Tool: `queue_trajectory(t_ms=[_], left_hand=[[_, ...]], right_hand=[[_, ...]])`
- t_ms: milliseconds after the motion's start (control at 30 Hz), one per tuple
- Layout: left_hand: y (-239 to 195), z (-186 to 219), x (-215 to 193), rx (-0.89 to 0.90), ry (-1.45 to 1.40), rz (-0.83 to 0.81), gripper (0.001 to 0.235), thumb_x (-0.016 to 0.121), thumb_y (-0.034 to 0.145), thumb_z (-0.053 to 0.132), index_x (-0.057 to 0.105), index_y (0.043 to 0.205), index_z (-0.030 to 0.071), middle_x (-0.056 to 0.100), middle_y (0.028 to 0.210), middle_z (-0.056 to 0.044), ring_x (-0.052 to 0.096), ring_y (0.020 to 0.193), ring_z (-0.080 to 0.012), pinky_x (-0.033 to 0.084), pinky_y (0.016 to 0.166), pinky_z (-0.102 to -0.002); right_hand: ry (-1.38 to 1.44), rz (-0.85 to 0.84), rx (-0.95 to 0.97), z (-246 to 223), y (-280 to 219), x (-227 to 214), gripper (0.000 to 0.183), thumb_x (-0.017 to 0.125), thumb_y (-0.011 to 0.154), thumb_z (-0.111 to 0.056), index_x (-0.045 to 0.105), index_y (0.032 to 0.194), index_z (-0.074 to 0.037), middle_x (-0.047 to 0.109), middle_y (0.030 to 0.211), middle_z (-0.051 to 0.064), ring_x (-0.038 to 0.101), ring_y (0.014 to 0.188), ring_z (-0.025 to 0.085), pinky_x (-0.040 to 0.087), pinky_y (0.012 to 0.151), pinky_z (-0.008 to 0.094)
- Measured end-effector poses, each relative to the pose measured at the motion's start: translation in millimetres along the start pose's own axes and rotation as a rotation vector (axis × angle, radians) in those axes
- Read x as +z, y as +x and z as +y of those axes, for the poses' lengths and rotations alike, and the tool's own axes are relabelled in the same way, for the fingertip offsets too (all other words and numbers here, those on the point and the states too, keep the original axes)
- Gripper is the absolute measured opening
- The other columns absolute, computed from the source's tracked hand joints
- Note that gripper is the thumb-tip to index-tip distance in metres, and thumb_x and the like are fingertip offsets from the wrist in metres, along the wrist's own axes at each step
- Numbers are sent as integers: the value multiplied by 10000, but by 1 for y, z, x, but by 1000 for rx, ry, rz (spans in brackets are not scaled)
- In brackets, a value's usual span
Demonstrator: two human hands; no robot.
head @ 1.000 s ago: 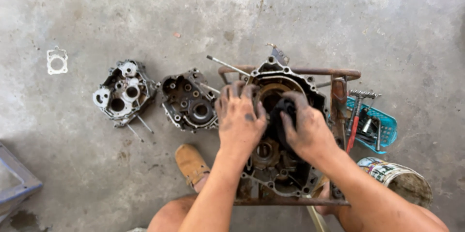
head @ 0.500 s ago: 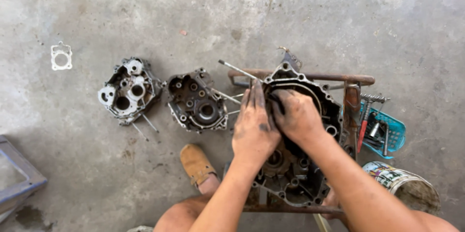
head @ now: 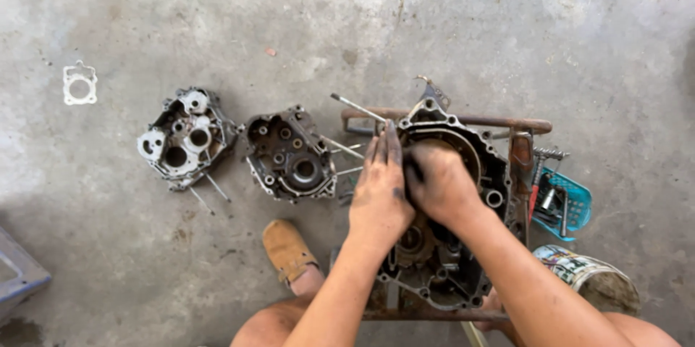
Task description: Cleaning and inspecting a disassembled motorcycle engine crankcase using a screwdriver and a cloth
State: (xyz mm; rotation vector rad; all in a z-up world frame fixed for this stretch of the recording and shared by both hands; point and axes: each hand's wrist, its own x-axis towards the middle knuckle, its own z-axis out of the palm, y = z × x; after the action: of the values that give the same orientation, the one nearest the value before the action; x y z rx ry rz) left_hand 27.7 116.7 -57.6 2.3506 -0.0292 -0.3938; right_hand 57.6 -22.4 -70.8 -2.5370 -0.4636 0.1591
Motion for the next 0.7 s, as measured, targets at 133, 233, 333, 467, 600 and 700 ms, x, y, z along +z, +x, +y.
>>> queue_trajectory(t_ms=[133, 233, 333, 467, 600, 700], left_hand=[[0, 1, -4, -3, -41, -13, 1074, 732, 686, 11, 176, 1604, -38, 390, 1549, -294, 358, 1452, -456, 371, 1172, -482], [-3, 2, -2, -4, -34, 3, 1059, 716, 678, 11, 202, 1603, -38, 412, 1538, -291, 383, 1439, -450, 387, 1159, -482], [0, 0, -4, -14, -52, -14, 1133, 772, 657, 61, 168, 1613, -21, 385, 1558, -287, 364, 1447, -453, 368, 1174, -493], [-1, 2, -5, -11, -59, -17, 1055, 656, 695, -1, 154, 1622, -4, 399, 1555, -278, 369, 1449, -449, 378, 1162, -505], [-1, 4, -9, -10, -67, -12, 1032, 652, 719, 4, 159, 1626, 4, 404, 1553, -286, 371, 1449, -456, 378, 1155, -519], [-1, 4, -9, -8, -49, 5, 1016, 616, 715, -17, 170, 1627, 15, 423, 1543, -274, 385, 1443, -443, 387, 1151, -505]], right_hand=[[-58, -46, -51, 18, 9, -10, 209, 727, 781, -51, 752, 988, -37, 746, 813, 217, 741, 879, 405, 606, 760, 507], [-121, 21, -42, 25, 0, -4, 203, 749, 811, -122, 738, 1008, -69, 745, 852, 160, 743, 891, 359, 608, 794, 465], [-13, -163, -67, 21, 3, -7, 329, 791, 639, -55, 744, 964, -45, 761, 861, 176, 752, 917, 382, 625, 819, 475], [-43, -86, 24, 20, 9, -7, 164, 759, 761, -128, 740, 918, -88, 740, 790, 156, 743, 873, 358, 602, 762, 475], [8, -133, 55, 15, 1, -5, 161, 775, 725, -136, 718, 869, -91, 735, 770, 160, 739, 859, 378, 598, 730, 489], [-15, 3, 78, 13, 11, -10, 167, 766, 783, -131, 743, 948, -117, 745, 780, 116, 751, 843, 318, 602, 738, 435]])
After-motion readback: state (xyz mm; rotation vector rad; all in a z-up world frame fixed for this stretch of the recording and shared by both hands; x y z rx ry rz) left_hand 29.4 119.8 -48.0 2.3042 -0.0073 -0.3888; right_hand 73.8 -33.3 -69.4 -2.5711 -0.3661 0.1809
